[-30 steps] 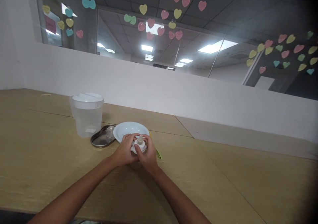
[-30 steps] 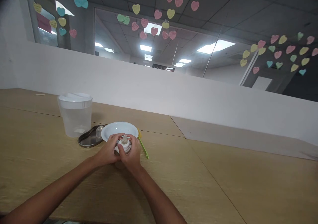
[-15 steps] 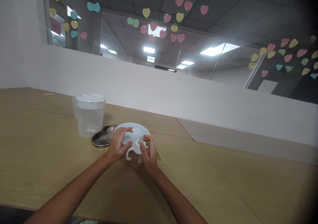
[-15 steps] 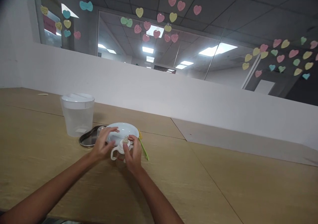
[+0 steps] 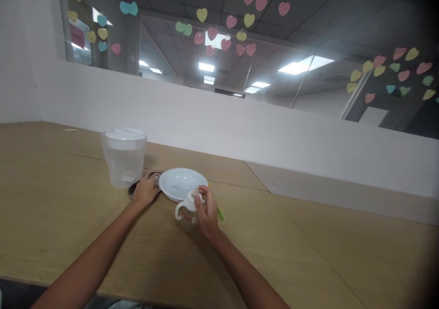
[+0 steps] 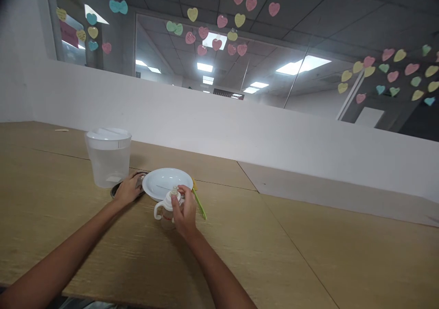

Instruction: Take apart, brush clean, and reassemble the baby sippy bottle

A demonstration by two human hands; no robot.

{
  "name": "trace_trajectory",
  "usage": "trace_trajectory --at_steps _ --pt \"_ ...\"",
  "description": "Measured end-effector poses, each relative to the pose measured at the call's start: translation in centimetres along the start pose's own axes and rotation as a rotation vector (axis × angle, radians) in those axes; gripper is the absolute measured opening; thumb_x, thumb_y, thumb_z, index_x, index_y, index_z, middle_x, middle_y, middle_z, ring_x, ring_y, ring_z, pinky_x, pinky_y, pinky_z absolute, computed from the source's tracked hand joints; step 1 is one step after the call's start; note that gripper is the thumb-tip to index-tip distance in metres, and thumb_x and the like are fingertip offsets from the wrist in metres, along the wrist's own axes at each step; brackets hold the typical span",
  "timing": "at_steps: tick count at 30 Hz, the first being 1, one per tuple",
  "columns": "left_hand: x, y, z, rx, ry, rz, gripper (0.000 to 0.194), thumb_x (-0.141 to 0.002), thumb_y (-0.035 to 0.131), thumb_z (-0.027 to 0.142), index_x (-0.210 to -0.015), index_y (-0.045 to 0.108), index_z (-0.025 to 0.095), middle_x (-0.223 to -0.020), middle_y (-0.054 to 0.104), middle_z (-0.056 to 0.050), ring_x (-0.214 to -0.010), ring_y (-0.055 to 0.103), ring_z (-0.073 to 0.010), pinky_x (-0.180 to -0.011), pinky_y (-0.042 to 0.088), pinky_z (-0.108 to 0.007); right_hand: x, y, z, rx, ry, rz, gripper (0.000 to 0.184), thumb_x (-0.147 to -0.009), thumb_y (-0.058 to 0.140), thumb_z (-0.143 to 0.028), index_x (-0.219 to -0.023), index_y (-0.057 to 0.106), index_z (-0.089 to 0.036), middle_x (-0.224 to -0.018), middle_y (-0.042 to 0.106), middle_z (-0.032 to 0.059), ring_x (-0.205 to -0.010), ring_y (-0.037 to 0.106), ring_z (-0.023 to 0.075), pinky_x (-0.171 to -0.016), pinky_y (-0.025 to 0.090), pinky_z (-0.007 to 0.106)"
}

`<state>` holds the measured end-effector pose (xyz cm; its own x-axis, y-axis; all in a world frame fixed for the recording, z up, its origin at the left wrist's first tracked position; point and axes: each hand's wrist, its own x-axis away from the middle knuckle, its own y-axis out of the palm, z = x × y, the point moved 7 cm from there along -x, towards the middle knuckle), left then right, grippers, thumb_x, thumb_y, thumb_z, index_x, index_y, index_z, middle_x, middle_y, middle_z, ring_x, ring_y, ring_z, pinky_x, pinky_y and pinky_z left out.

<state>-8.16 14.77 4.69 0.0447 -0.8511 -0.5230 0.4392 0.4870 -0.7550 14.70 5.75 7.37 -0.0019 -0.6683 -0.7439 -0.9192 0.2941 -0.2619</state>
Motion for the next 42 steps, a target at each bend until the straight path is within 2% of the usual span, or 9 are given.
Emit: trace_trajectory --at_steps 7,9,14,16,22,25,28,33,42 --pt "0.4 -0.4 -0.2 -0.121 -0.077 -0.067 0.031 -0.079 0.049 0.021 -0.11 0.048 0.018 -0.099 0.06 -0.011 -0.087 0.06 -0.0251 -0.073 0.046 -0.034 -0.1 0.0 -0.1 0.015 -0.013 -0.003 0.028 -0.088 0.045 -0.039 -0.11 0.049 -0.022 -0.102 0.058 0.0058 -0.096 0.055 0.0189 -0.084 0.045 0.036" --pt "0.2 -2.3 0.2 -0.119 -0.05 0.071 0.025 -0.079 0.048 0.02 -0.104 0.05 0.018 -0.097 0.058 -0.011 -0.09 0.058 -0.0261 -0.076 0.045 -0.036 -0.1 0.0 -0.2 0.029 -0.013 -0.004 0.028 -0.088 0.044 -0.039 -0.11 0.049 -0.022 -0.102 0.058 0.0059 -0.096 0.055 0.019 -0.084 0.045 0.036" --pt "1.6 -9.4 3.2 0.123 0.089 0.685 0.022 -0.084 0.048 0.027 -0.103 0.048 0.017 -0.112 0.05 -0.013 -0.112 0.047 -0.0266 -0.094 0.038 -0.042 0.1 0.1 -0.2 0.046 -0.008 -0.016 0.028 -0.088 0.044 -0.038 -0.109 0.049 -0.021 -0.102 0.058 0.006 -0.096 0.055 0.0192 -0.084 0.045 0.036" --pt "2.8 -10.5 4.9 0.281 0.182 0.769 0.029 -0.083 0.052 0.029 -0.108 0.044 0.017 -0.116 0.049 -0.013 -0.116 0.045 -0.0245 -0.097 0.038 -0.042 0.2 0.1 -0.2 0.056 -0.016 -0.009 0.029 -0.088 0.045 -0.038 -0.11 0.048 -0.02 -0.103 0.058 0.0068 -0.097 0.055 0.0193 -0.084 0.045 0.036" --pt "6.4 -8.7 11.7 0.535 0.626 0.54 0.038 -0.082 0.056 0.022 -0.116 0.039 0.019 -0.117 0.054 -0.011 -0.112 0.053 -0.0214 -0.093 0.045 -0.039 0.6 -0.6 -1.2 0.083 -0.108 0.071 0.049 -0.084 0.051 -0.035 -0.128 0.035 -0.019 -0.119 0.051 0.0107 -0.102 0.053 0.0213 -0.088 0.045 0.039" --pt "7.5 -7.7 13.6 0.56 0.789 0.42 0.038 -0.081 0.058 0.021 -0.116 0.044 0.019 -0.116 0.056 -0.012 -0.11 0.054 -0.0221 -0.092 0.046 -0.039 0.9 -0.7 -2.1 0.109 -0.207 0.067 0.056 -0.084 0.05 -0.032 -0.134 0.028 -0.019 -0.129 0.045 0.0128 -0.113 0.048 0.0252 -0.093 0.043 0.043" --pt "7.6 -7.3 14.1 0.57 0.801 0.382 0.037 -0.081 0.056 0.02 -0.116 0.046 0.018 -0.118 0.055 -0.013 -0.111 0.053 -0.0222 -0.092 0.046 -0.04 1.2 -0.6 -2.6 0.154 -0.289 0.046 0.058 -0.085 0.048 -0.028 -0.137 0.024 -0.022 -0.131 0.044 0.0132 -0.118 0.045 0.028 -0.095 0.041 0.048" --pt "7.5 -6.9 14.0 0.597 0.781 0.358 0.038 -0.082 0.055 0.02 -0.119 0.046 0.02 -0.122 0.054 -0.012 -0.114 0.052 -0.0225 -0.094 0.045 -0.04 1.2 -0.6 -2.4 0.134 -0.274 0.053 0.054 -0.085 0.048 -0.03 -0.135 0.027 -0.023 -0.127 0.047 0.0133 -0.114 0.048 0.0287 -0.092 0.044 0.05" --pt "7.9 -6.2 14.2 0.646 0.866 0.368 0.055 -0.087 0.049 0.02 -0.137 0.025 0.02 -0.134 0.045 -0.015 -0.124 0.044 -0.0233 -0.098 0.044 -0.041 1.3 -0.5 -2.8 0.107 -0.302 0.004 0.058 -0.084 0.048 -0.03 -0.136 0.023 -0.019 -0.125 0.046 0.0138 -0.113 0.048 0.0253 -0.093 0.042 0.047"
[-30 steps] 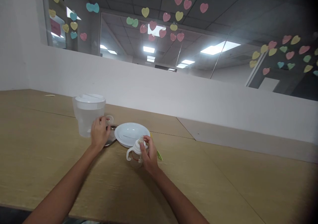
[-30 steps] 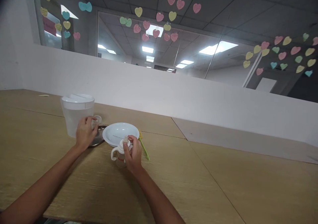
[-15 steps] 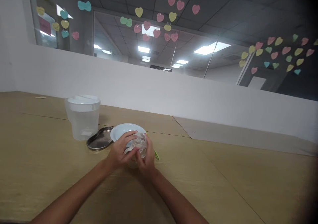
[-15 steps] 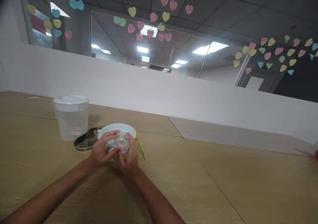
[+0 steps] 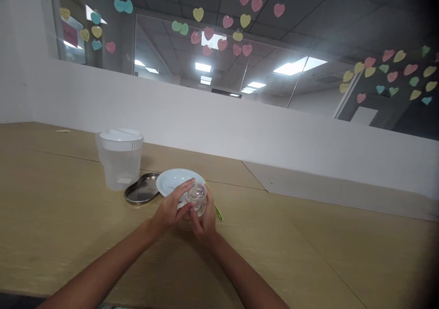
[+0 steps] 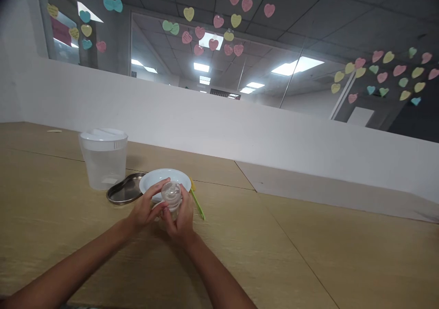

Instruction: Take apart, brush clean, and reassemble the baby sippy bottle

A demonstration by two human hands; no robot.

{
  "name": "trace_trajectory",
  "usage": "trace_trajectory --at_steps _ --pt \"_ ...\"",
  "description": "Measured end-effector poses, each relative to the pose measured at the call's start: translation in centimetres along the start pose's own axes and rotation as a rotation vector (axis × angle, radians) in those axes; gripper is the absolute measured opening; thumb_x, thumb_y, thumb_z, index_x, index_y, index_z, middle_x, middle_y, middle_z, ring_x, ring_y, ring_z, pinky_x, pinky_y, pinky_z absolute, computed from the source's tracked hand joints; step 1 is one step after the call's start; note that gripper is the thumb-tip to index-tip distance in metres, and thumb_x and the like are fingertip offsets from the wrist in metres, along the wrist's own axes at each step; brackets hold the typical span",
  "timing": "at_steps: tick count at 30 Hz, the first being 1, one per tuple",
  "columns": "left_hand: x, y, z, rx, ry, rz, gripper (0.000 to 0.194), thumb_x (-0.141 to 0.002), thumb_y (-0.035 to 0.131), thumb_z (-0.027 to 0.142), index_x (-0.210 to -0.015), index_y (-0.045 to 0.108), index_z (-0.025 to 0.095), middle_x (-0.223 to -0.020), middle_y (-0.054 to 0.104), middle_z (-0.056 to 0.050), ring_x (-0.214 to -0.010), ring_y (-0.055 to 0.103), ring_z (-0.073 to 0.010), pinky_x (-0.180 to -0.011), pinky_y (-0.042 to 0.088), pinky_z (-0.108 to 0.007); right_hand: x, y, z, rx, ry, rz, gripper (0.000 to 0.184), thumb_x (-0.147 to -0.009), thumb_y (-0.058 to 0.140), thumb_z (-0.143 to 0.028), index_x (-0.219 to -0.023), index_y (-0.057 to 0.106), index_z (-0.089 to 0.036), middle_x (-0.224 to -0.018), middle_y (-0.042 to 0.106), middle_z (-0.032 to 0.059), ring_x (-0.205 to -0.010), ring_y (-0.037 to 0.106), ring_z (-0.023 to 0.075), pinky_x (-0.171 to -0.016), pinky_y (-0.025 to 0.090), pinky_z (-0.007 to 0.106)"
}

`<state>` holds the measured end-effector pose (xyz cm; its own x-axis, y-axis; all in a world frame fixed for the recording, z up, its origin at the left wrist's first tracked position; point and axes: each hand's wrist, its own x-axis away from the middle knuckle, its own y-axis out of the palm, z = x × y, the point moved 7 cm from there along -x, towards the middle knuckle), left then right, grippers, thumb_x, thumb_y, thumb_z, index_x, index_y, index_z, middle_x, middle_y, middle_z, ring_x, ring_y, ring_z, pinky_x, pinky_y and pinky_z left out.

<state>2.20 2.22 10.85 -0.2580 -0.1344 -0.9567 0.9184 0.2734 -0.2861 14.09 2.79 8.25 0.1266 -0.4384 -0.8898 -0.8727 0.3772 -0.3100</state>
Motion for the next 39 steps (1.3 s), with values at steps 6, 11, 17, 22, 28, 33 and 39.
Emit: trace_trajectory --at_steps 6,11,17,22,28,33,39 --pt "0.3 0.6 -0.8 -0.039 -0.041 -0.063 0.057 -0.089 0.045 0.018 -0.14 0.021 0.021 -0.139 0.039 -0.013 -0.128 0.038 -0.0225 -0.102 0.041 -0.041 -0.3 0.1 0.0 0.007 0.054 -0.004 0.054 -0.087 0.045 -0.029 -0.135 0.025 -0.017 -0.124 0.047 0.0149 -0.113 0.048 0.0247 -0.094 0.042 0.046" --pt "0.4 0.7 -0.6 -0.075 -0.032 -0.09 0.057 -0.09 0.042 0.017 -0.142 0.02 0.021 -0.143 0.035 -0.012 -0.131 0.034 -0.0224 -0.105 0.037 -0.041 -0.3 0.1 0.1 0.042 0.047 0.007 0.053 -0.087 0.045 -0.03 -0.135 0.026 -0.016 -0.121 0.049 0.0154 -0.111 0.049 0.0246 -0.091 0.044 0.046" --pt "0.7 0.6 -0.8 -0.051 -0.072 -0.054 0.055 -0.09 0.04 0.016 -0.141 0.022 0.024 -0.141 0.038 -0.009 -0.13 0.036 -0.0201 -0.105 0.038 -0.038 -0.3 -0.1 -0.3 0.106 -0.002 0.03 0.051 -0.087 0.046 -0.031 -0.133 0.029 -0.017 -0.12 0.049 0.0158 -0.111 0.049 0.0257 -0.089 0.045 0.048" --pt "0.8 0.5 -1.4 -0.083 -0.124 -0.034 0.052 -0.091 0.04 0.021 -0.14 0.024 0.022 -0.137 0.044 -0.011 -0.126 0.041 -0.0212 -0.101 0.042 -0.039 -0.6 -0.2 -0.6 0.196 -0.053 0.041 0.054 -0.089 0.043 -0.031 -0.138 0.024 -0.019 -0.123 0.05 0.0157 -0.112 0.048 0.0267 -0.088 0.044 0.05" --pt "0.7 0.5 -2.0 -0.128 -0.185 -0.075 0.044 -0.092 0.039 0.024 -0.135 0.033 0.02 -0.13 0.049 -0.012 -0.122 0.045 -0.0217 -0.1 0.041 -0.04 -0.9 -0.1 -0.1 0.267 -0.049 0.037 0.043 -0.09 0.04 -0.028 -0.132 0.034 -0.019 -0.111 0.056 0.0123 -0.1 0.051 0.0253 -0.085 0.041 0.05" --pt "0.9 0.7 -2.7 -0.057 -0.291 -0.143 0.042 -0.09 0.041 0.025 -0.132 0.038 0.018 -0.125 0.052 -0.012 -0.118 0.047 -0.0212 -0.099 0.04 -0.04 -0.7 -0.1 0.5 0.26 0.015 0.049 0.031 -0.087 0.044 -0.031 -0.115 0.045 -0.017 -0.106 0.055 0.0108 -0.099 0.049 0.0242 -0.085 0.04 0.046" --pt "1.0 1.0 -2.7 0.007 -0.29 -0.177 0.041 -0.089 0.042 0.025 -0.129 0.041 0.016 -0.123 0.053 -0.013 -0.113 0.05 -0.0217 -0.094 0.043 -0.039 -0.5 0.0 0.8 0.22 0.037 0.078 0.024 -0.084 0.046 -0.031 -0.104 0.046 -0.017 -0.104 0.052 0.0107 -0.098 0.048 0.0237 -0.084 0.04 0.044"
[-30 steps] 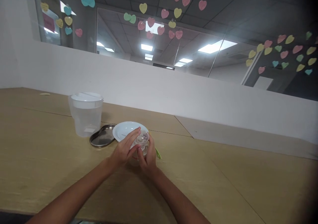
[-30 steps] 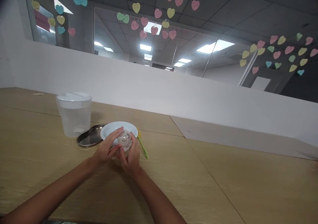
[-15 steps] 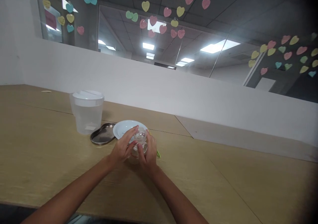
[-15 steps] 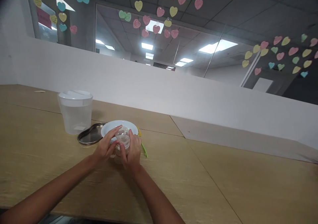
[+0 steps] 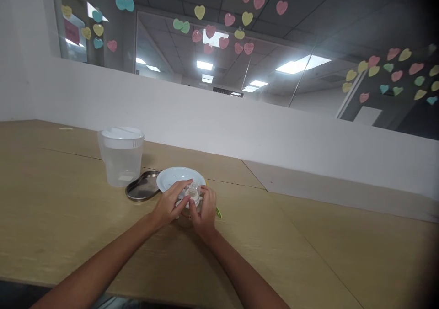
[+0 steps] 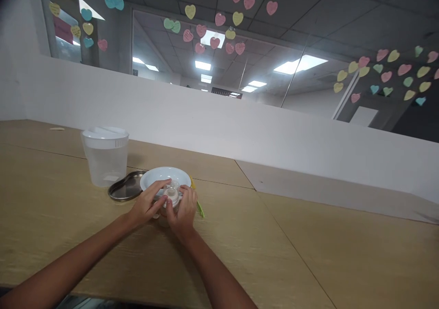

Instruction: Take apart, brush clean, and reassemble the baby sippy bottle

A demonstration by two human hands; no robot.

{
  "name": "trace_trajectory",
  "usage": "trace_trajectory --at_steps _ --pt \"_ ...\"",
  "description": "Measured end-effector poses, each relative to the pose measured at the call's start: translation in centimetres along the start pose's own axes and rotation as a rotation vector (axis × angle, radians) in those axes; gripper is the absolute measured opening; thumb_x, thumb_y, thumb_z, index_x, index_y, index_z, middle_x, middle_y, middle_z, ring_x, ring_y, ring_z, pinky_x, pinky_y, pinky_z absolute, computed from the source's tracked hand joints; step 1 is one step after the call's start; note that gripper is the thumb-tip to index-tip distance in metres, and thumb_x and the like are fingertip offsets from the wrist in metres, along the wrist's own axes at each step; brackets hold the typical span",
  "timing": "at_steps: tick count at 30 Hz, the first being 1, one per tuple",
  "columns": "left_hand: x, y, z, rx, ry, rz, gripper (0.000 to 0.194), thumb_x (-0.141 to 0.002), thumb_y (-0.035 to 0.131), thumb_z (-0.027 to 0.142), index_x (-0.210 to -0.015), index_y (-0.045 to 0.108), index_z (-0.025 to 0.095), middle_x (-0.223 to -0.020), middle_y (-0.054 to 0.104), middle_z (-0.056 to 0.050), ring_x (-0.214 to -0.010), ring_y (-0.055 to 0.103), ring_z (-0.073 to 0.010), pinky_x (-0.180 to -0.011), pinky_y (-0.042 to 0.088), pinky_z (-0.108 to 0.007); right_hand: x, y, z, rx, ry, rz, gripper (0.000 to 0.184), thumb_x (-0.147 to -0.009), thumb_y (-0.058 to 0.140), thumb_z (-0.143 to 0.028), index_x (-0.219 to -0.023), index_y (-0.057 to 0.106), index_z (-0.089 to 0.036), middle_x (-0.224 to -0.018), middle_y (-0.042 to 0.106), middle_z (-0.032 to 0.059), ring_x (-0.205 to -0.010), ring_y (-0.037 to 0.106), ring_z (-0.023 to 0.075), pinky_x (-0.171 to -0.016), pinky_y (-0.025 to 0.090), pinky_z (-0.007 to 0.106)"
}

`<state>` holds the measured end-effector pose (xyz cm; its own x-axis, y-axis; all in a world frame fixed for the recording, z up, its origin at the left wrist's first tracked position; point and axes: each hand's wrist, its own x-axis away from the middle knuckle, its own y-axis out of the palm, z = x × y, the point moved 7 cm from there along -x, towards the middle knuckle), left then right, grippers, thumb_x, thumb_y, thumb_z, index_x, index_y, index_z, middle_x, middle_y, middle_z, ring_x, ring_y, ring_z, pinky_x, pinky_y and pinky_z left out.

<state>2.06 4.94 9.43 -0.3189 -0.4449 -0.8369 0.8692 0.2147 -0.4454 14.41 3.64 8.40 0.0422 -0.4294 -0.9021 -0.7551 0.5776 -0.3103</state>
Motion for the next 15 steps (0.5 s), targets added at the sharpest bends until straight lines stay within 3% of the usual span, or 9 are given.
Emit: trace_trajectory --at_steps 8,15 --pt "0.6 0.6 -0.7 0.007 -0.042 -0.031 0.046 -0.091 0.039 0.027 -0.134 0.036 0.014 -0.128 0.053 -0.012 -0.117 0.049 -0.0212 -0.097 0.041 -0.036 0.3 0.5 0.5 -0.016 0.003 0.0 0.028 -0.082 0.049 -0.036 -0.102 0.045 -0.017 -0.098 0.053 0.0092 -0.092 0.05 0.0224 -0.079 0.042 0.041" --pt "0.8 1.1 -1.2 -0.033 0.008 -0.055 0.045 -0.092 0.036 0.028 -0.134 0.036 0.013 -0.13 0.05 -0.013 -0.12 0.047 -0.0207 -0.098 0.04 -0.036 0.2 0.6 0.8 -0.01 0.0 0.01 0.029 -0.08 0.052 -0.037 -0.1 0.046 -0.018 -0.096 0.053 0.0084 -0.091 0.05 0.0223 -0.078 0.043 0.04"
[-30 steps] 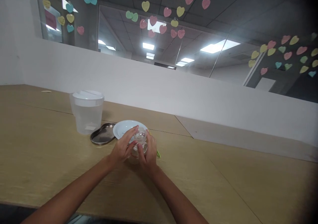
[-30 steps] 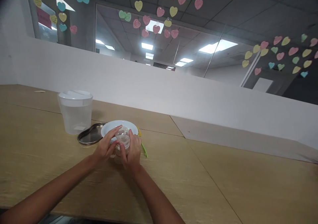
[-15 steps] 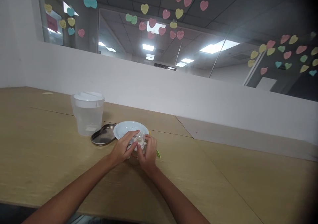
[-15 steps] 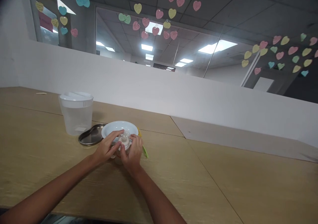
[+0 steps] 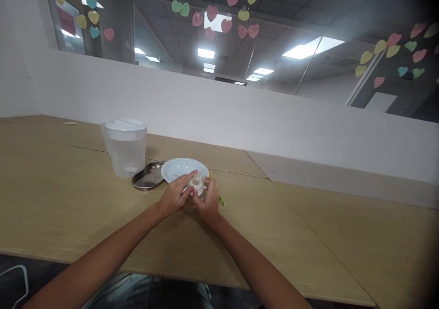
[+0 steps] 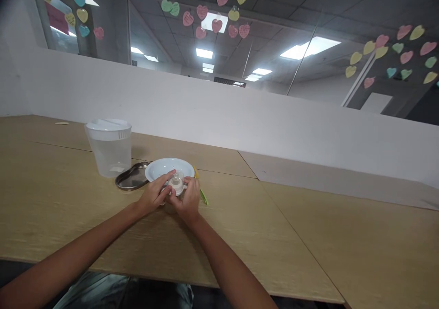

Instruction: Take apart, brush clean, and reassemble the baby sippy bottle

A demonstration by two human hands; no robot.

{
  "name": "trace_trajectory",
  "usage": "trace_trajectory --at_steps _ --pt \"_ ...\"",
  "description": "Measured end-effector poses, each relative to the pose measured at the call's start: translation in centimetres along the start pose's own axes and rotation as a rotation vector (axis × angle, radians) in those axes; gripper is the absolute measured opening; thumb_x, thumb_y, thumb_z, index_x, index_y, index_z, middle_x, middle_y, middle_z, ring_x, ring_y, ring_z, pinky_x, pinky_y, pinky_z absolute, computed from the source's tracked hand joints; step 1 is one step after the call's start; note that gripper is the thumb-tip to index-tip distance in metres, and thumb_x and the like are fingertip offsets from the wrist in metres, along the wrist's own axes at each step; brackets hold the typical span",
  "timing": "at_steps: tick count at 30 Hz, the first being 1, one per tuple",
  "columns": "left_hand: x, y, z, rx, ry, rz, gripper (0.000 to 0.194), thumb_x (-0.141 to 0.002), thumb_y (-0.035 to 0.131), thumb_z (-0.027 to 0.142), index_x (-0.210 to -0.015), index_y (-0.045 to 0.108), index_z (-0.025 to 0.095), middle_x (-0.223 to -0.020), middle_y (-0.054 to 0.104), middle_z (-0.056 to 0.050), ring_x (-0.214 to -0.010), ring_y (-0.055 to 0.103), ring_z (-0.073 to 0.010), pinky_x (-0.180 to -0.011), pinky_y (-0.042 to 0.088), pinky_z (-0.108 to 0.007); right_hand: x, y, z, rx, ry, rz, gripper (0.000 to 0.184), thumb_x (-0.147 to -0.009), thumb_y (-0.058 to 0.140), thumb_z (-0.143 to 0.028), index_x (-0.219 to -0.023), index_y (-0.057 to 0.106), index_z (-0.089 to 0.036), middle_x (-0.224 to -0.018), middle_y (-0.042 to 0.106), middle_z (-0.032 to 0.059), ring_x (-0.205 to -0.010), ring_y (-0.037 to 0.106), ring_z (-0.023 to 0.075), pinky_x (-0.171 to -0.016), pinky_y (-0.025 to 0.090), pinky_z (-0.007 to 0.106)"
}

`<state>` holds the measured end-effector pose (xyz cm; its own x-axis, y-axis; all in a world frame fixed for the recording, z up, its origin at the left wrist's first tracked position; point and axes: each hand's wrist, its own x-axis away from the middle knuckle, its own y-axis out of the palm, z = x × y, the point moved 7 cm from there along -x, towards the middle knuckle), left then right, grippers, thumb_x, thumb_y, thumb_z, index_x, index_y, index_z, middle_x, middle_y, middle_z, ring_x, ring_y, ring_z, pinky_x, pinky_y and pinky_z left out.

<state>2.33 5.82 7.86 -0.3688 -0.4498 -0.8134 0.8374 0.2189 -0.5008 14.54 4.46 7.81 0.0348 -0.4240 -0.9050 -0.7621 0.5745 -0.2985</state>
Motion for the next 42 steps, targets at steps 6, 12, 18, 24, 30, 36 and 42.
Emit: trace_trajectory --at_steps 6,12,18,24,30,36,42 --pt "-0.1 0.0 0.0 -0.027 -0.016 0.004 0.045 -0.092 0.035 0.03 -0.134 0.036 0.014 -0.126 0.053 -0.013 -0.116 0.049 -0.0218 -0.096 0.041 -0.038 0.1 0.1 0.3 -0.005 0.031 -0.004 0.029 -0.079 0.052 -0.038 -0.098 0.047 -0.018 -0.093 0.053 0.0075 -0.086 0.051 0.0213 -0.075 0.044 0.038" --pt "0.0 0.1 0.0 -0.006 -0.06 0.004 0.044 -0.092 0.035 0.031 -0.133 0.035 0.013 -0.125 0.053 -0.013 -0.113 0.051 -0.0215 -0.094 0.042 -0.036 0.1 0.2 0.6 -0.013 0.048 -0.03 0.026 -0.079 0.051 -0.039 -0.094 0.047 -0.018 -0.088 0.054 0.0058 -0.082 0.051 0.0205 -0.07 0.043 0.036" --pt "0.2 0.4 -0.4 0.013 -0.082 -0.015 0.048 -0.092 0.032 0.033 -0.135 0.03 0.011 -0.128 0.051 -0.016 -0.115 0.05 -0.0229 -0.094 0.041 -0.038 0.3 0.6 0.9 -0.043 0.1 -0.064 0.028 -0.078 0.051 -0.041 -0.094 0.047 -0.018 -0.087 0.054 0.0056 -0.081 0.052 0.0203 -0.07 0.044 0.035" --pt "0.2 0.6 -0.7 0.039 -0.109 -0.056 0.05 -0.093 0.03 0.035 -0.137 0.026 0.011 -0.124 0.054 -0.016 -0.11 0.055 -0.0232 -0.089 0.045 -0.037 0.5 0.7 1.2 -0.044 0.109 -0.057 0.031 -0.077 0.052 -0.043 -0.095 0.047 -0.018 -0.087 0.053 0.0055 -0.08 0.053 0.0203 -0.069 0.044 0.036" --pt "0.0 -0.5 -0.4 -0.04 0.017 -0.06 0.053 -0.09 0.037 0.034 -0.138 0.026 0.014 -0.131 0.047 -0.016 -0.116 0.049 -0.0251 -0.094 0.041 -0.04 0.5 0.9 0.9 -0.127 0.128 -0.103 0.031 -0.082 0.047 -0.041 -0.103 0.047 -0.017 -0.094 0.054 0.007 -0.086 0.052 0.0204 -0.076 0.044 0.038" --pt "0.1 -0.4 -0.8 -0.096 0.012 -0.089 0.085 -0.078 0.054 0.036 -0.143 0.005 0.01 -0.126 0.05 -0.019 -0.118 0.046 -0.0303 -0.094 0.04 -0.047 0.5 1.1 0.5 -0.296 0.181 -0.117 0.033 -0.087 0.043 -0.038 -0.112 0.046 -0.018 -0.103 0.057 0.008 -0.095 0.054 0.02 -0.083 0.044 0.037" --pt "0.0 -0.1 -0.2 -0.111 -0.004 -0.076 0.096 -0.068 0.06 0.028 -0.143 0.002 0.011 -0.121 0.051 -0.019 -0.111 0.051 -0.0307 -0.091 0.044 -0.047 0.3 1.2 0.5 -0.359 0.257 -0.123 0.034 -0.085 0.049 -0.039 -0.112 0.049 -0.019 -0.102 0.061 0.0067 -0.092 0.057 0.0193 -0.081 0.046 0.033"
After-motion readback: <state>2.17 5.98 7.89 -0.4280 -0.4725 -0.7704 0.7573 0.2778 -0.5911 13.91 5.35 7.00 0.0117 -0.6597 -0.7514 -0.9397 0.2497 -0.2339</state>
